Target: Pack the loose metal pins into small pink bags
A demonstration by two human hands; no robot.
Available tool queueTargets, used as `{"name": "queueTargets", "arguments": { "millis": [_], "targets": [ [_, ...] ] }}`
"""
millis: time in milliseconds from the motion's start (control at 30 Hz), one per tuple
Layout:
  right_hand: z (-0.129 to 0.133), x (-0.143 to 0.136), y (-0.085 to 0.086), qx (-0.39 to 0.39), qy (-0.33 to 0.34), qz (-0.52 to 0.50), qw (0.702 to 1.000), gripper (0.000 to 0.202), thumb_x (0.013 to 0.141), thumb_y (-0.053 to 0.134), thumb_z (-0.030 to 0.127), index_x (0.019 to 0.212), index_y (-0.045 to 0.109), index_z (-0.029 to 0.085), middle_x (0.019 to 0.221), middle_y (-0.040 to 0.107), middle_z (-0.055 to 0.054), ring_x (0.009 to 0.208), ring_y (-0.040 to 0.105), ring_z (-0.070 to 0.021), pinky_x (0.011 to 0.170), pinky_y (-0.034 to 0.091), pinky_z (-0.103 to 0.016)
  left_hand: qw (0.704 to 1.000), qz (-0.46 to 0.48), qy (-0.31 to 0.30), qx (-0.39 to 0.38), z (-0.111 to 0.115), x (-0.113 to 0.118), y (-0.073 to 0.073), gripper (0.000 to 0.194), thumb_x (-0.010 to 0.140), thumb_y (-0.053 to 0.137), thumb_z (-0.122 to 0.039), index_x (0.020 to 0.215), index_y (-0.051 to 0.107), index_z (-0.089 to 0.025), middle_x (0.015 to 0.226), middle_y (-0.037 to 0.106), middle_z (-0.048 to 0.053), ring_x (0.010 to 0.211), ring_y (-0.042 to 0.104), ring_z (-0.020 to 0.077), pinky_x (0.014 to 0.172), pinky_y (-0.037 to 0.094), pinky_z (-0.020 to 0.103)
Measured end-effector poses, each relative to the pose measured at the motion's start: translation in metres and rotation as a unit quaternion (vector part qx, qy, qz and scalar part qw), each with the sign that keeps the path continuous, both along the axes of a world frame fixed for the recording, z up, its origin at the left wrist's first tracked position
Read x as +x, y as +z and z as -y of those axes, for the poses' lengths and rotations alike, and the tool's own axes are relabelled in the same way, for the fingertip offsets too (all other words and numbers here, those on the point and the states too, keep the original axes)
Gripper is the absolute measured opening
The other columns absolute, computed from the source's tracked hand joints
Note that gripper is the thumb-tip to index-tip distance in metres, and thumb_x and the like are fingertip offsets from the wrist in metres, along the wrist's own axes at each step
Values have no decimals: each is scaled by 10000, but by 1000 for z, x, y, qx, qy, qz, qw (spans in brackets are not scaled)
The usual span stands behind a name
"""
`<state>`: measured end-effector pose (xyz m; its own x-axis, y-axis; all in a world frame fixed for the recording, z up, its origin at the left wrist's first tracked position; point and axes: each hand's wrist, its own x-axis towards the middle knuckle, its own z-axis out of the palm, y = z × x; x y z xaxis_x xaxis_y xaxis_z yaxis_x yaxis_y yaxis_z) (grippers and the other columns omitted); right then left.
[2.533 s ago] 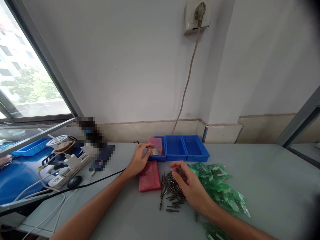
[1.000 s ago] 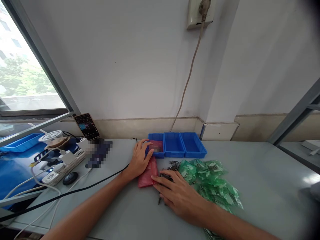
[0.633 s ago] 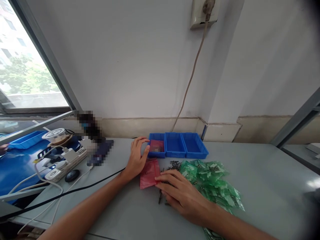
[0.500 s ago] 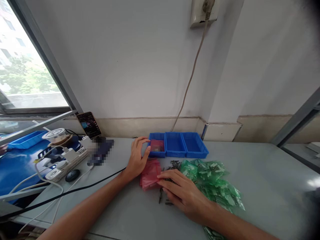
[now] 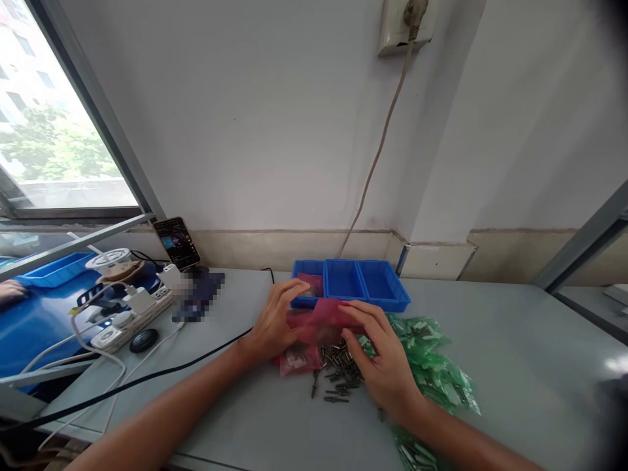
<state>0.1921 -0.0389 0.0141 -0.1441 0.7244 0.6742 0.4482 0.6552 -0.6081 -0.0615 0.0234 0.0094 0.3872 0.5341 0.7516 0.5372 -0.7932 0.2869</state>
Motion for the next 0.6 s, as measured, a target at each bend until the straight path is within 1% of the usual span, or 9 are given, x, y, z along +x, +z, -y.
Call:
{"name": "queueTargets", "arguments": {
  "millis": [67,133,200,300,367,433,500,533,600],
  "targets": [
    [-1,1,1,-30,-6,-24,999,357,1091,537,243,1422,642,326,1441,615,-114,1315,636,-296,1001,629,-432,999,-25,-18,9,4,0,-2,635,974,741,-332,1550,473,-304,1492,545,160,1382,565,354,1133,534,541],
    [-1,2,1,-54,2,-34,998,366,1104,512,254,1443,632,327,1468,587,-121,1322,628,-295,917,654,-396,998,-53,-27,11,8,1,-3,506,999,700,-283,1488,585,-339,1520,540,133,1392,562,353,1126,537,538],
    [-2,2,0,-49,12,-26,998,374,1113,491,241,1449,628,331,1466,588,-113,1342,612,-286,992,627,-416,997,-72,-30,8,12,2,-3,357,1038,644,-258,1373,707,-363,1515,561,102,1386,564,347,1136,521,546],
    [-3,2,-2,-27,34,-5,999,384,1120,467,211,1443,633,335,1448,600,-97,1375,583,-275,1172,506,-474,998,-59,-33,17,16,4,0,254,1069,603,-289,1228,793,-346,1473,598,102,1353,571,345,1143,499,565],
    [-4,1,-3,-39,53,9,998,404,1128,432,204,1455,629,338,1477,572,-100,1381,575,-274,1167,506,-465,998,-39,-41,23,17,6,2,236,1079,585,-302,1185,796,-312,1436,617,121,1321,581,330,1126,505,548],
    [-3,0,-4,-63,63,15,996,418,1136,386,209,1450,630,338,1528,522,-107,1336,602,-273,1080,562,-436,999,-11,-46,4,19,9,4,226,1093,565,-302,1165,777,-267,1324,665,135,1233,619,297,1073,530,498],
    [-2,0,-6,-80,63,14,995,396,1138,379,231,1425,634,326,1561,490,-114,1253,639,-271,1018,582,-431,998,19,-47,-45,22,13,6,221,1105,557,-310,1148,756,-226,1146,706,115,1086,653,257,974,555,426],
    [-1,0,-6,-89,63,12,994,364,1135,406,254,1416,629,318,1540,510,-119,1189,660,-268,998,583,-435,996,31,-47,-73,23,15,7,222,1108,558,-319,1139,751,-214,1057,709,95,1007,657,239,918,556,392],
    [1,-1,-8,-118,62,-2,991,344,1117,495,311,1452,574,312,1386,620,-116,1034,686,-257,947,584,-437,991,39,-47,-119,26,19,8,230,1109,565,-331,1112,757,-204,931,688,58,886,638,210,830,538,342]
  ]
}}
